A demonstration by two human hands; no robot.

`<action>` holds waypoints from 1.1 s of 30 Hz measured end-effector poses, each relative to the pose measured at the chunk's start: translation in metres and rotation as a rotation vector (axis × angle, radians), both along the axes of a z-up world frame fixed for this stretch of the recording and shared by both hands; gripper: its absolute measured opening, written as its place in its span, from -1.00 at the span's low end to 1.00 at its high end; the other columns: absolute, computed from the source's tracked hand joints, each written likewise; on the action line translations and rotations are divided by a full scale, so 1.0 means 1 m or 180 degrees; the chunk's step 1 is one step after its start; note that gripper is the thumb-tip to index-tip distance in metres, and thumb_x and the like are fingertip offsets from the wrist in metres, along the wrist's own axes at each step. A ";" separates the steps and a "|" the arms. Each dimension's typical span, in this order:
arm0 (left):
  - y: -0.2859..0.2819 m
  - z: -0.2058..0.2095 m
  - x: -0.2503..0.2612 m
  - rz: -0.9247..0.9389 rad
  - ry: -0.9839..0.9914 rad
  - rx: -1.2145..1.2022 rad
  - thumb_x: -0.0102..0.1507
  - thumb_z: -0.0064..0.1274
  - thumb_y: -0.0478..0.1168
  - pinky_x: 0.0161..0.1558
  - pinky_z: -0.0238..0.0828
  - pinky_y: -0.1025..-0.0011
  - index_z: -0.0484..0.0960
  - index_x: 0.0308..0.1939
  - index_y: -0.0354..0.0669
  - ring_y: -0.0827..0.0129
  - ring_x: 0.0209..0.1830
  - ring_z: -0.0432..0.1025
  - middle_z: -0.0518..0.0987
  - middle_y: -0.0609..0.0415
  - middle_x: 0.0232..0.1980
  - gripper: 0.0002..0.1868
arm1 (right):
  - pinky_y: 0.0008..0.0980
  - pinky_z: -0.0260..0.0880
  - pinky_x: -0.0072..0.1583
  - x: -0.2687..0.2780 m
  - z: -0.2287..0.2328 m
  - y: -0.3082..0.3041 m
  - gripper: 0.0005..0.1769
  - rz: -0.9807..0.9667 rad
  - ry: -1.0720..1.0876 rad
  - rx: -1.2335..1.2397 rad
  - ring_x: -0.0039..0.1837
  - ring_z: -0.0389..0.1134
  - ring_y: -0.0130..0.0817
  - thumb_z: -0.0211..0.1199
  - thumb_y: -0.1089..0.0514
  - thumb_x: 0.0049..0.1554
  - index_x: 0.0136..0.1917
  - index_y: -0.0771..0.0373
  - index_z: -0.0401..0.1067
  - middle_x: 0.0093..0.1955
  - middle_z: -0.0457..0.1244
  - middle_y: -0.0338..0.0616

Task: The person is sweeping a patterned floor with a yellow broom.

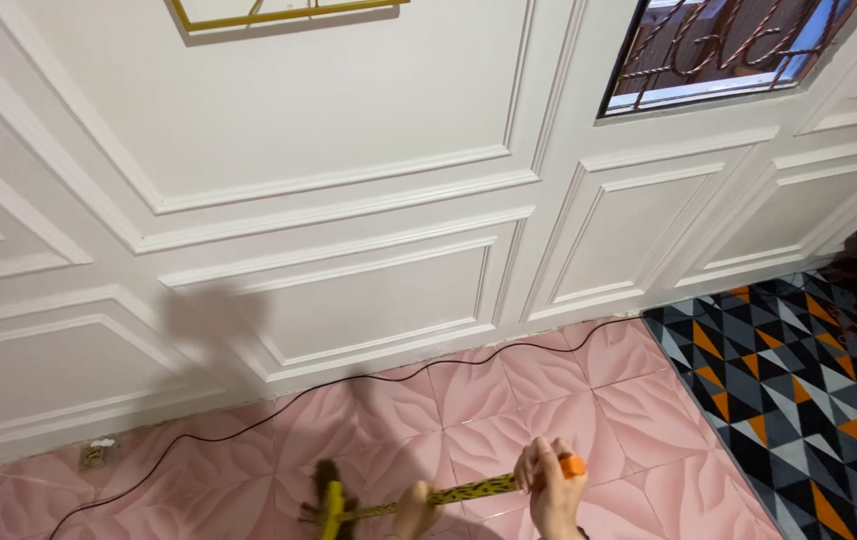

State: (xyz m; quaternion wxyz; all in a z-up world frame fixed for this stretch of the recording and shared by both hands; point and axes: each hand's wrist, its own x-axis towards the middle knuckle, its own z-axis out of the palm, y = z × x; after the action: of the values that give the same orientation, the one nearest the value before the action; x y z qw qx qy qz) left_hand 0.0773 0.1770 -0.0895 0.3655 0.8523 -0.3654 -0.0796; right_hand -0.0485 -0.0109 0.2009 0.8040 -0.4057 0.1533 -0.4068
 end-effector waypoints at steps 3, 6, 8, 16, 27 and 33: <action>0.004 0.038 -0.004 0.0399 0.1199 0.0494 0.16 0.11 -0.14 -0.11 0.48 0.08 0.64 -0.42 -0.24 -0.15 -0.20 0.55 0.63 -0.30 -0.32 -0.78 | -0.36 0.09 -0.44 -0.016 -0.008 -0.008 -0.65 0.0197 -0.0192 0.0080 -0.50 0.06 -0.38 0.09 0.27 0.26 -0.34 0.21 0.09 -0.48 0.06 -0.18; -0.017 0.065 -0.011 0.0513 0.0926 0.0466 0.11 0.19 -0.15 -0.09 0.47 0.10 0.66 -0.42 -0.20 -0.09 -0.18 0.55 0.66 -0.25 -0.32 -0.82 | -0.36 0.11 -0.41 -0.033 0.029 -0.028 -0.70 0.0029 -0.0020 0.0012 -0.48 0.07 -0.39 0.08 0.26 0.26 -0.31 0.23 0.14 -0.47 0.05 -0.18; -0.046 0.089 -0.015 0.0032 0.1157 0.0247 0.01 0.18 -0.25 0.00 0.50 0.23 0.75 -0.29 -0.15 0.11 -0.18 0.60 0.69 -0.13 -0.27 -0.79 | -0.36 0.06 -0.42 -0.042 0.077 -0.042 -0.75 -0.0535 0.0276 -0.0113 -0.48 0.06 -0.38 0.06 0.30 0.22 -0.29 0.21 0.14 -0.48 0.03 -0.18; -0.171 0.188 -0.076 -0.1211 0.1007 -0.1028 0.17 0.14 -0.27 -0.38 0.32 0.27 0.58 -0.41 -0.20 0.26 -0.50 0.44 0.55 -0.11 -0.47 -0.90 | -0.36 0.18 -0.47 -0.104 0.194 -0.042 -0.68 -0.0386 0.0053 -0.1312 -0.55 0.12 -0.43 0.19 0.35 0.14 -0.43 0.28 0.25 -0.53 0.15 -0.16; -0.209 0.128 -0.059 -0.1436 0.1320 -0.2137 0.23 0.11 -0.27 -0.30 0.42 0.33 0.69 -0.24 -0.29 0.40 -0.34 0.55 0.64 -0.15 -0.33 -0.86 | -0.42 0.23 -0.44 -0.040 0.152 -0.061 -0.79 0.0001 0.1396 -0.3241 -0.55 0.28 -0.44 0.31 0.31 0.05 -0.40 0.32 0.38 -0.56 0.25 -0.22; -0.136 0.117 -0.036 -0.0656 0.1454 -0.0580 0.19 0.25 -0.12 -0.32 0.42 0.21 0.59 -0.39 -0.30 0.04 -0.43 0.52 0.57 -0.26 -0.44 -0.71 | -0.47 -0.07 -0.49 -0.020 0.110 -0.092 -0.60 -0.0352 0.0000 -0.1235 -0.54 -0.06 -0.54 0.10 0.34 0.21 -0.42 0.17 0.07 -0.55 0.01 -0.28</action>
State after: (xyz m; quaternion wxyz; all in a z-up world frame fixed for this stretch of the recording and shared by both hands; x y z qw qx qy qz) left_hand 0.0417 0.0409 0.0271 0.5038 0.7341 -0.3640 -0.2735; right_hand -0.0689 -0.1024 0.3114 0.6872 -0.5440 0.0941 -0.4722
